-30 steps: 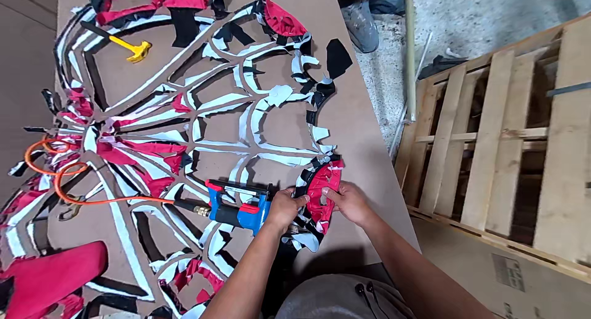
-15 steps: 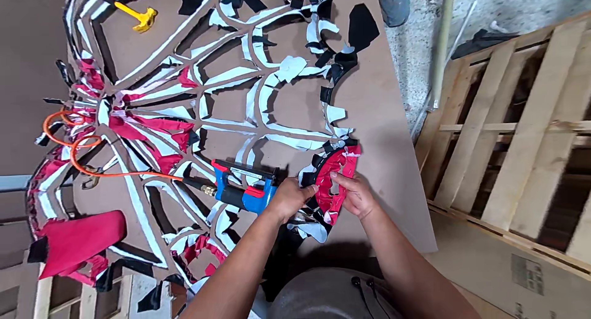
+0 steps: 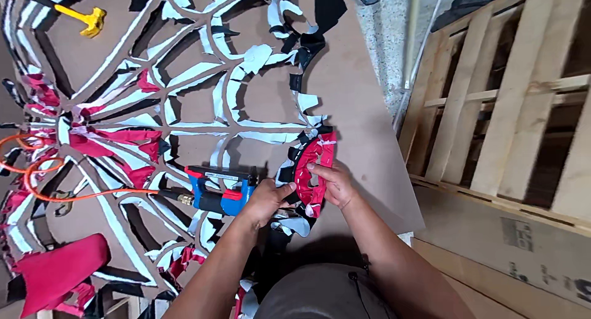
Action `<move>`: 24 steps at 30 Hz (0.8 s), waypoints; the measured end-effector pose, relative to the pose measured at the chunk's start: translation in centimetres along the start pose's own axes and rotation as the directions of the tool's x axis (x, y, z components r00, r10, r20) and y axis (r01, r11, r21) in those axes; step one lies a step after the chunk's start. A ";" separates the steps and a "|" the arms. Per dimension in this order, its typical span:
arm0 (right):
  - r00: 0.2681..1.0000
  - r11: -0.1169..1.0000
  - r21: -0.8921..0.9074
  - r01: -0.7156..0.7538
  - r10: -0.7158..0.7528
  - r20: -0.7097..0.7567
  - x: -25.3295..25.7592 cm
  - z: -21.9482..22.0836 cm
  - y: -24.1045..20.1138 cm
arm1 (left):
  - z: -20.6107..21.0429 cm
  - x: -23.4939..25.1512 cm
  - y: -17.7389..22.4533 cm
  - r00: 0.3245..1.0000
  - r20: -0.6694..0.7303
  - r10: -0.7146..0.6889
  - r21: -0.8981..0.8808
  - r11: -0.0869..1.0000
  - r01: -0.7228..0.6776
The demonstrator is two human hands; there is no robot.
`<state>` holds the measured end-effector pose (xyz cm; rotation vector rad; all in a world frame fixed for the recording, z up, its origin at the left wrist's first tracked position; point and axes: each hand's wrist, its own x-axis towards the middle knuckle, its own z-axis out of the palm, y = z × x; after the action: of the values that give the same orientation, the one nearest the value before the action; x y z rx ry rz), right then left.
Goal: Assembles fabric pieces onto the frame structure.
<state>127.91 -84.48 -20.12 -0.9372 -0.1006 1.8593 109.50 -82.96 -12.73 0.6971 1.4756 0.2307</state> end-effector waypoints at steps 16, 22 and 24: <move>1.000 1.000 0.029 -0.013 0.013 0.005 0.3 0.5 0.3 | 0.1 0.0 0.7 1.000 -0.009 -0.018 0.004 1.000 0.018; 0.993 0.992 0.097 -0.086 0.078 0.085 0.7 -0.1 -0.1 | 0.5 -0.1 0.4 0.999 -0.054 0.006 0.047 0.999 -0.004; 0.990 0.986 0.136 -0.099 0.084 0.117 0.7 -0.2 0.0 | 0.6 -0.1 0.3 0.997 -0.067 0.027 0.055 0.998 -0.023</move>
<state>127.94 -83.97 -20.66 -0.7512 0.0074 1.9759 110.09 -83.00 -12.51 0.7583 1.5428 0.2362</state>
